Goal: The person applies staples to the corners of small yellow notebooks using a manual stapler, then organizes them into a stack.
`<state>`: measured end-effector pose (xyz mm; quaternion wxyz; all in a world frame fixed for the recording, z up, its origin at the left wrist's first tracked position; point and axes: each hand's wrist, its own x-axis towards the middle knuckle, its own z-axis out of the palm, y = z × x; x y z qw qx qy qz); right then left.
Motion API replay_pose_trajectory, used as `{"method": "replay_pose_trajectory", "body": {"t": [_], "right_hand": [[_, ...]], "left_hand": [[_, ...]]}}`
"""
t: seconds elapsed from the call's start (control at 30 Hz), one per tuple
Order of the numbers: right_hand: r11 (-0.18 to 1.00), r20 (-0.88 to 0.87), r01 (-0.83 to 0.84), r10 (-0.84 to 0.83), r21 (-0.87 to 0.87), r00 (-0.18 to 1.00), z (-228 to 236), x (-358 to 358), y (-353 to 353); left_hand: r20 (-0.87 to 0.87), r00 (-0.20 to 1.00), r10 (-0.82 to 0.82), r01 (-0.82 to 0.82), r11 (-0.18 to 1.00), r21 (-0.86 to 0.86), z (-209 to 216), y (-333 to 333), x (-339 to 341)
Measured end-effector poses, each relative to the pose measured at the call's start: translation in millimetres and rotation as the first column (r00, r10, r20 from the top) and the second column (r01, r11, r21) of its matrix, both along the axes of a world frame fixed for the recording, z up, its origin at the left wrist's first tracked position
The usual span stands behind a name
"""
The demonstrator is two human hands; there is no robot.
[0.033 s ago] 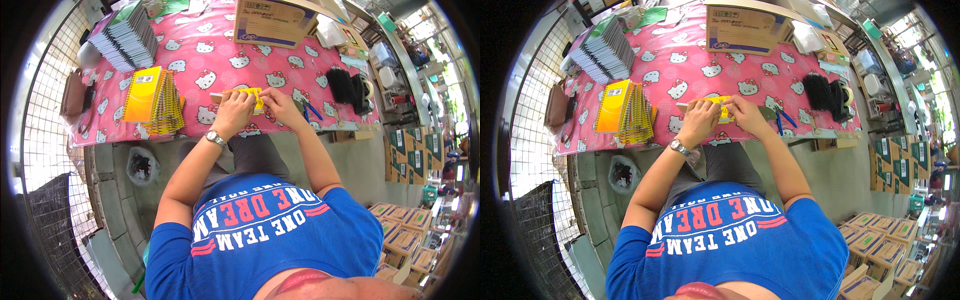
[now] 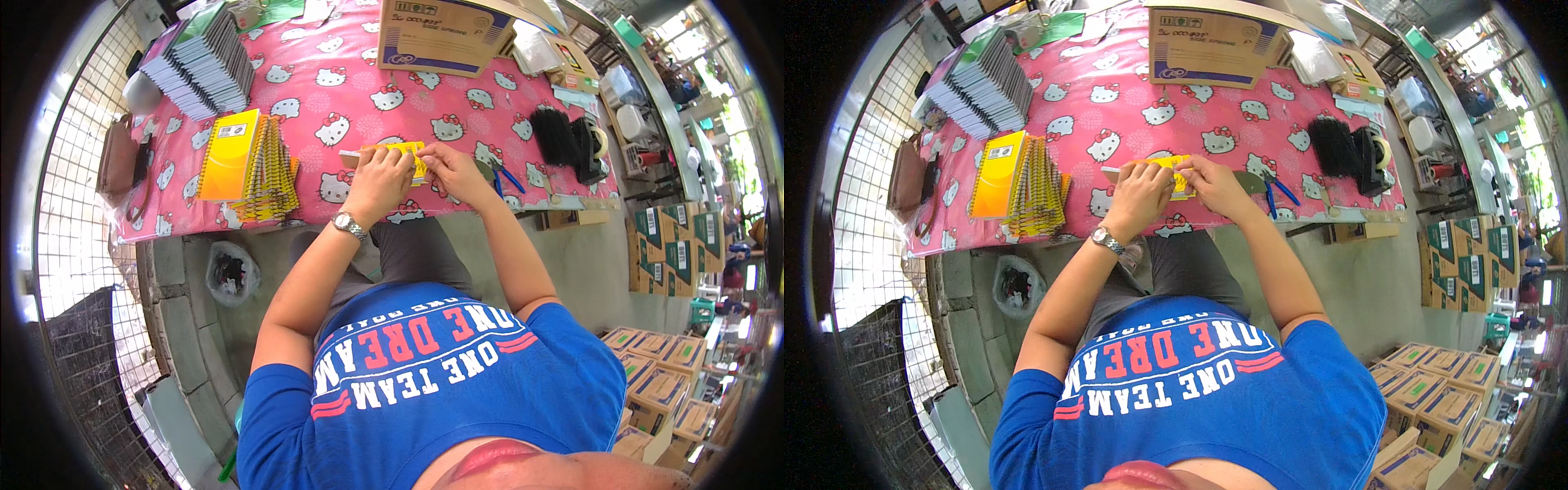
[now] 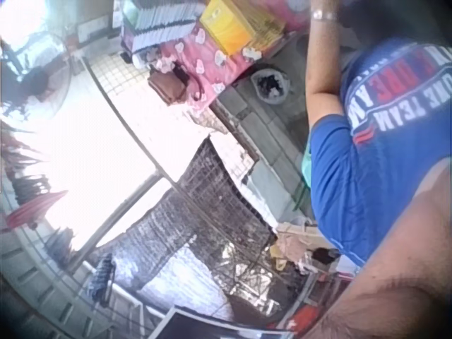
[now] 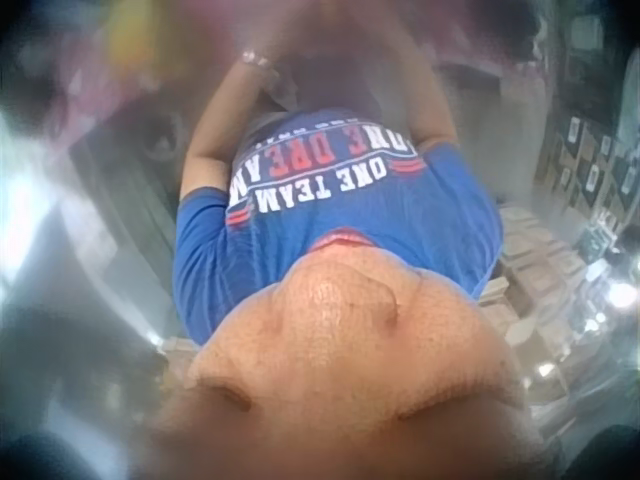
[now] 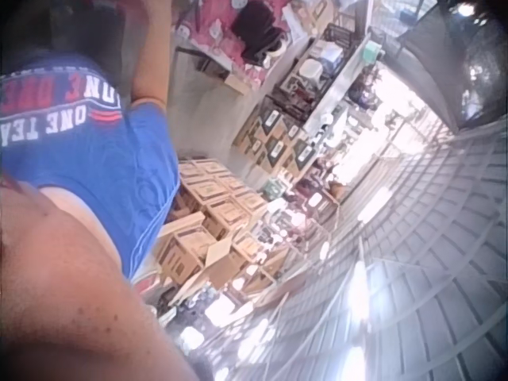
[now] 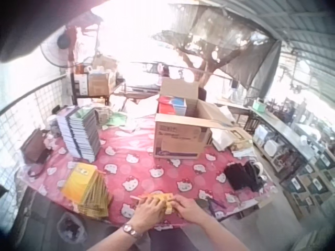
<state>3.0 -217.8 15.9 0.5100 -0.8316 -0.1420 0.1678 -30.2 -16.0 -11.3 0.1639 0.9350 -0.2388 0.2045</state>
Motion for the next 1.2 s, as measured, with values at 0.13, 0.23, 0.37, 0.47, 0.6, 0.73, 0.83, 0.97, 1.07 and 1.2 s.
{"method": "replay_pose_trajectory", "body": {"t": [0.13, 0.23, 0.37, 0.47, 0.6, 0.73, 0.83, 0.97, 1.07, 1.2], "right_hand": [[0.996, 0.16, 0.052, -0.041, -0.067, 0.986, -38.8, 36.7, -44.9], [0.415, 0.206, 0.105, 0.208, -0.904, 0.956, -36.0, 43.3, -65.0], [0.758, 0.421, 0.233, 0.06, -0.61, 0.905, -47.3, 61.5, -64.5], [0.834, 0.616, 0.425, -0.136, -0.351, 0.776, -70.9, 55.5, -62.6], [0.703, 0.568, 0.407, -0.005, -0.583, 0.823, -81.1, 36.4, -60.0], [0.996, -0.101, 0.043, -0.035, 0.081, 0.994, -6.9, 48.3, -33.1], [0.907, -0.254, -0.212, 0.316, 0.365, 0.914, 10.5, 50.8, -12.6], [0.735, -0.241, -0.307, 0.536, 0.604, 0.809, 11.2, 53.1, -13.3], [0.692, -0.272, -0.259, 0.559, 0.674, 0.784, 9.7, 48.5, -11.5], [0.741, -0.279, -0.196, 0.464, 0.643, 0.841, 9.8, 54.2, -5.6]], "left_hand": [[0.021, 0.998, -0.051, 0.053, 0.993, -0.104, 6.1, -0.8, 1.4], [-0.029, 0.997, -0.072, 0.07, 0.995, -0.064, 3.3, 4.0, 6.7], [-0.115, 0.988, -0.106, 0.099, 0.993, -0.062, 7.2, 6.4, 10.9], [-0.044, 0.993, -0.109, 0.102, 0.986, -0.131, 9.8, 5.9, 8.7], [-0.168, 0.973, -0.155, 0.136, 0.984, -0.117, -6.3, 19.2, 14.5], [0.011, 0.992, 0.126, -0.125, 0.991, -0.054, -1.3, 20.2, -1.1], [-0.084, 0.992, 0.095, -0.098, 0.995, -0.027, -4.8, 23.2, 7.0], [-0.09, 0.996, 0.007, -0.014, 0.997, -0.076, -4.5, 17.2, 11.4], [-0.058, 0.998, -0.017, 0.008, 0.988, -0.154, -0.1, 20.0, 13.6], [-0.059, 0.998, -0.013, 0.0, 0.978, -0.209, -2.6, 30.4, 16.3]]}}
